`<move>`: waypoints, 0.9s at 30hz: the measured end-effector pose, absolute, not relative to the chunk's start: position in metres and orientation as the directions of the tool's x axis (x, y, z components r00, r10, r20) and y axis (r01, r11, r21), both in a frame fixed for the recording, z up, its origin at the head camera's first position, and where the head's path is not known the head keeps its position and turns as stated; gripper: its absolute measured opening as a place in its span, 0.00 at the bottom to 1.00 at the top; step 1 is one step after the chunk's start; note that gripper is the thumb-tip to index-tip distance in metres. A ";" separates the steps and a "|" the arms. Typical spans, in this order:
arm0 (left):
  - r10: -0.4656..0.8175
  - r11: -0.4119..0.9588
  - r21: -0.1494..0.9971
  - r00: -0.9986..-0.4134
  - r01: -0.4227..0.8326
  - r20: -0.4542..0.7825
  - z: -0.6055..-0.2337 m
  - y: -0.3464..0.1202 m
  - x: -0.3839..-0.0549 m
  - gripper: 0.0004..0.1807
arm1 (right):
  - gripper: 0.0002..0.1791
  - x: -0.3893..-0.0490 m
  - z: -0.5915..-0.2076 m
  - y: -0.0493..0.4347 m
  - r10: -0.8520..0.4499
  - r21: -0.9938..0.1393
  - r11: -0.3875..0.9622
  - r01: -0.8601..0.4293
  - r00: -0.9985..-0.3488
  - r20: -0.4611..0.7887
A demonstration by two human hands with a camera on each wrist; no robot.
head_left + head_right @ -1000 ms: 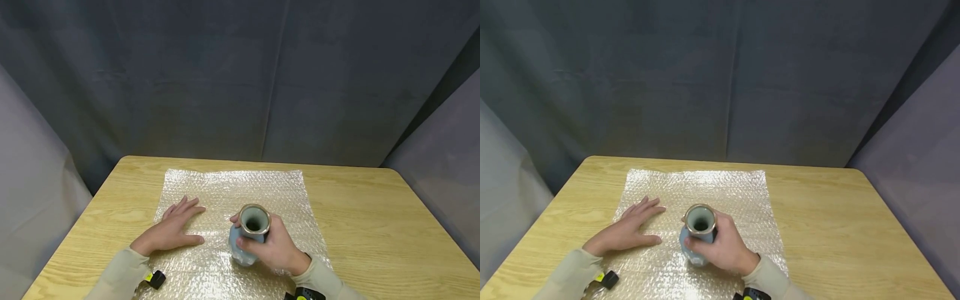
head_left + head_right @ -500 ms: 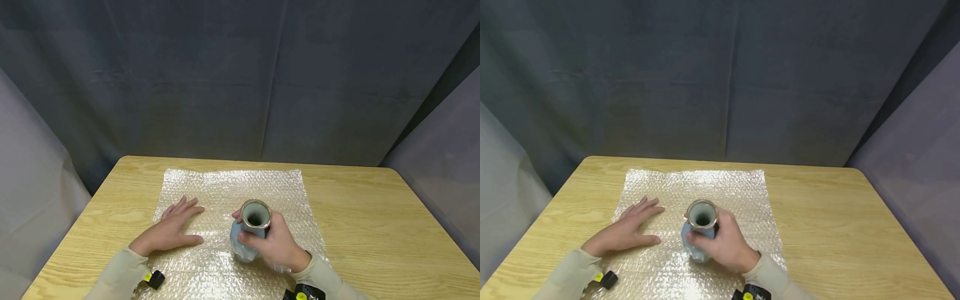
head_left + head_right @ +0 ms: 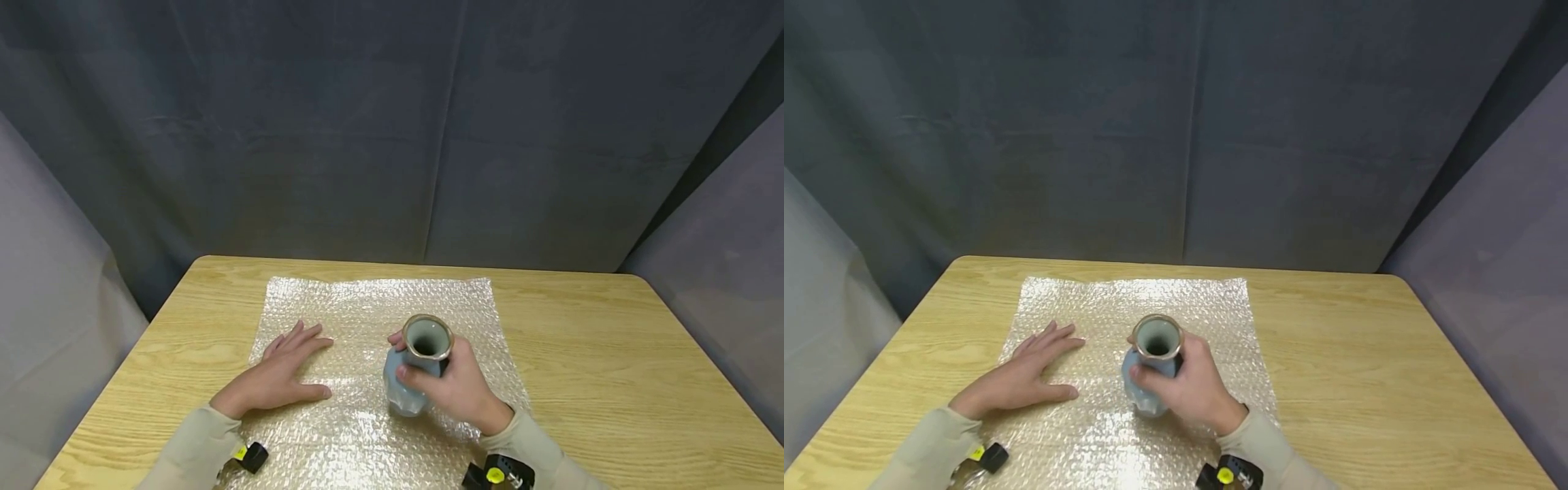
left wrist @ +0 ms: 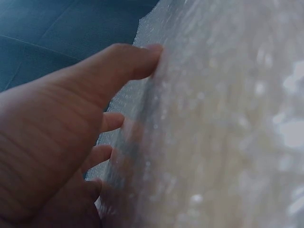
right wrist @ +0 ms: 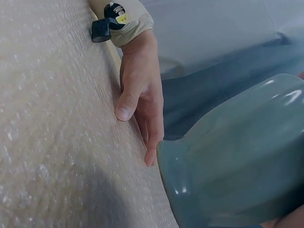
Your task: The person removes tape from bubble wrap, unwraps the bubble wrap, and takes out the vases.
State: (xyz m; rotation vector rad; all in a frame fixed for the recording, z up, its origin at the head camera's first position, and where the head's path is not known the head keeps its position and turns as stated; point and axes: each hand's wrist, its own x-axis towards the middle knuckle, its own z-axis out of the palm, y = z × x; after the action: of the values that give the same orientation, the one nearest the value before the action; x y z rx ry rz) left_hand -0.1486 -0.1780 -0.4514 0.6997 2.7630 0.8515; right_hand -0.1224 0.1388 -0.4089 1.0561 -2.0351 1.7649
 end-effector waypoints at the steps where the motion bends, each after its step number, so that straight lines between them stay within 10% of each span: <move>1: 0.482 0.727 0.568 -0.876 0.386 -0.021 -0.451 -0.178 -0.149 0.45 | 0.16 -0.123 -0.409 0.139 -0.356 -0.755 0.008 -0.656 -0.707 0.611; 27: 0.486 0.729 0.565 -0.873 0.387 -0.029 -0.453 -0.179 -0.149 0.46 | 0.15 -0.128 -0.407 0.147 -0.319 -0.763 0.020 -0.646 -0.727 0.608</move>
State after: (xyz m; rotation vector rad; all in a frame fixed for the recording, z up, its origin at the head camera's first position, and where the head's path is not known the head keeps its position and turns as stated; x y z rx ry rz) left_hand -0.1488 -0.1795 -0.4533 0.7020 2.7558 0.8419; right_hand -0.1279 0.1465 -0.4065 0.9970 -2.0327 1.7675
